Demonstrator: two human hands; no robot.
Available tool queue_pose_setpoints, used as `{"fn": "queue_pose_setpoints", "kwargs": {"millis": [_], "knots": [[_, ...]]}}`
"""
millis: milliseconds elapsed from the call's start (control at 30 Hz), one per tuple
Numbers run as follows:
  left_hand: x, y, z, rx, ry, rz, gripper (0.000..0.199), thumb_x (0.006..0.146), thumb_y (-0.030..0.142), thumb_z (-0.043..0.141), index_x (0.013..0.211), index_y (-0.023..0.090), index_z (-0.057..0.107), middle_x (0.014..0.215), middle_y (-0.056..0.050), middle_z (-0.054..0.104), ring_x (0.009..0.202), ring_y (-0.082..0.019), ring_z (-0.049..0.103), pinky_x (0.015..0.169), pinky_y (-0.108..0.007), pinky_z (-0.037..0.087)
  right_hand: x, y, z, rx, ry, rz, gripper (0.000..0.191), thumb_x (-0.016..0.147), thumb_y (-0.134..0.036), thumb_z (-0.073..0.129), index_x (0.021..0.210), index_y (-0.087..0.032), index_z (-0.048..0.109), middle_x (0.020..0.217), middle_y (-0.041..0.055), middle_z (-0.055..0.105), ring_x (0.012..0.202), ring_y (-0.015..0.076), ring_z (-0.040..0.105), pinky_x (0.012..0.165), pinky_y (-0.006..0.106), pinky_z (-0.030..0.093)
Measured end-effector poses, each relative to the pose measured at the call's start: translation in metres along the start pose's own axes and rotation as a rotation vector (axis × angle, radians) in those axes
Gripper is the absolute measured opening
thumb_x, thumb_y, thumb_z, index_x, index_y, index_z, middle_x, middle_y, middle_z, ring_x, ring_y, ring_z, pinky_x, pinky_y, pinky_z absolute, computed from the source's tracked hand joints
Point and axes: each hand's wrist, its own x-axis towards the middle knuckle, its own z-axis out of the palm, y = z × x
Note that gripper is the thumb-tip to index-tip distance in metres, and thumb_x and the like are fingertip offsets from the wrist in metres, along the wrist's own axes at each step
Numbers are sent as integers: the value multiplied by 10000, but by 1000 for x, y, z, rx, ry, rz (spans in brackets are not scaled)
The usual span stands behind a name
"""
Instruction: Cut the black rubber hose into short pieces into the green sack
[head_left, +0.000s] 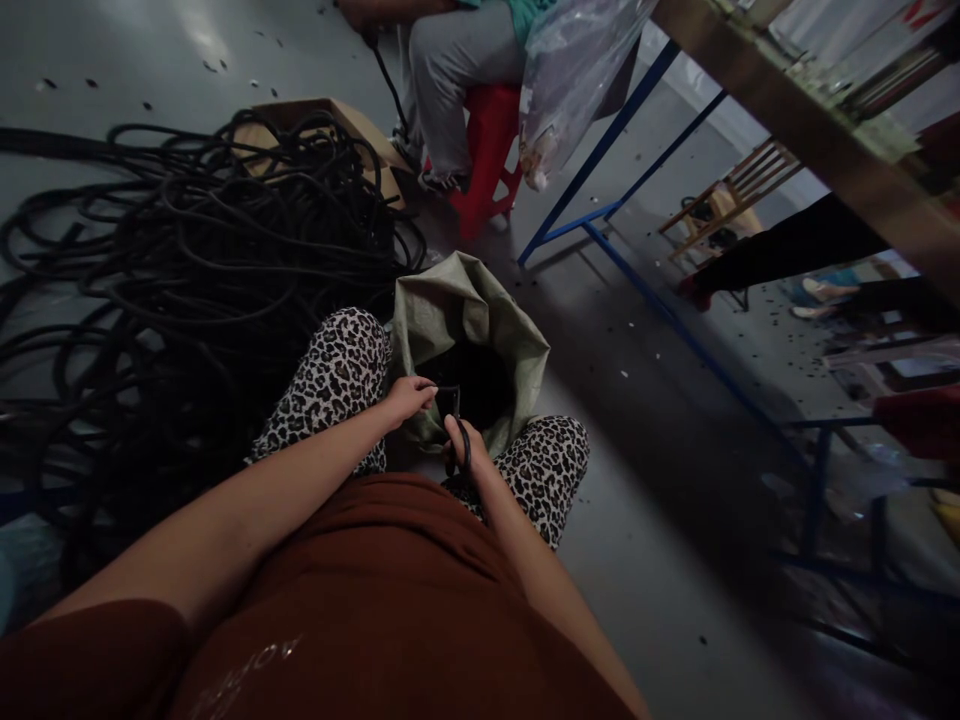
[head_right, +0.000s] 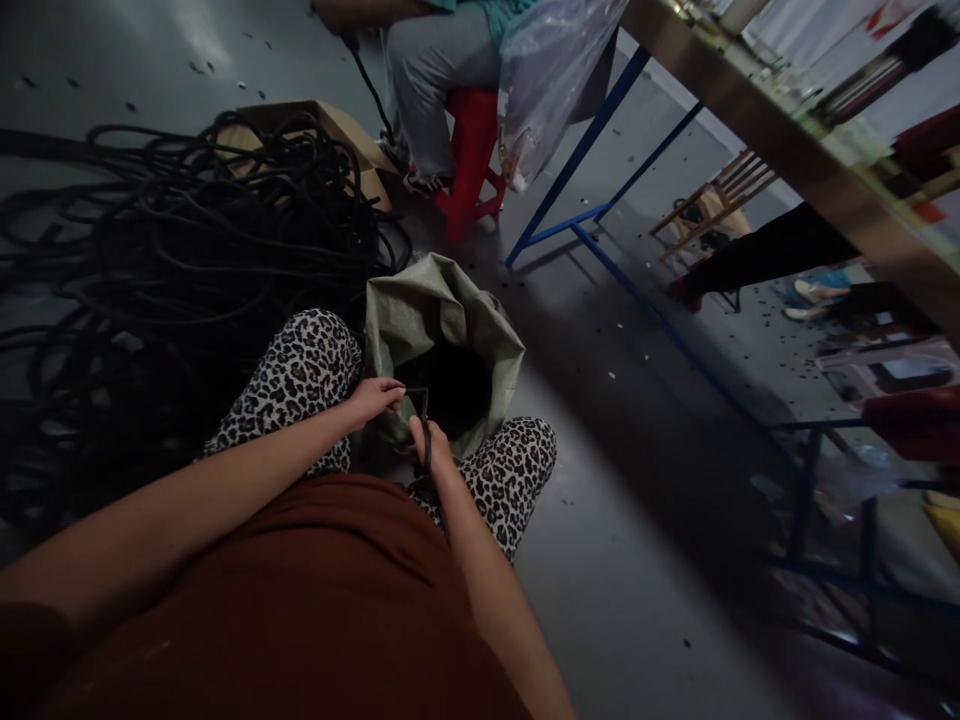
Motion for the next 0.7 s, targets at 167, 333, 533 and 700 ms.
{"fn": "queue_pose_setpoints", "kwargs": {"millis": [167, 333, 533, 700], "knots": [[-2, 0, 1, 97, -36, 24, 174, 723, 184, 615, 884, 124, 647, 582, 26, 581, 504, -78, 530, 486, -184, 419, -4, -6, -1, 9, -18, 34, 464, 851, -589, 441, 906, -144, 560, 573, 6, 569, 466, 121, 551, 425, 193, 422], [-3, 0, 1, 161, -58, 68, 158, 721, 163, 601, 863, 124, 657, 560, 32, 573, 494, -79, 519, 492, -188, 414, -4, -9, -2, -17, -34, 54, 446, 872, -556, 429, 940, -137, 565, 578, 10, 579, 492, 127, 565, 453, 195, 433], [-2, -3, 0, 200, -91, 123, 164, 717, 183, 598, 853, 118, 661, 551, 36, 568, 485, -77, 504, 496, -192, 399, -1, -5, -2, -38, 14, 52, 438, 864, -561, 437, 870, -143, 568, 549, -3, 556, 475, 117, 556, 436, 183, 426], [-2, -5, 1, 206, -102, 130, 174, 722, 208, 595, 869, 133, 652, 582, 26, 593, 510, -85, 533, 513, -197, 417, -3, -3, -1, -18, 54, 30, 424, 840, -571, 467, 810, -154, 539, 489, -37, 487, 354, 104, 478, 336, 190, 375]]}}
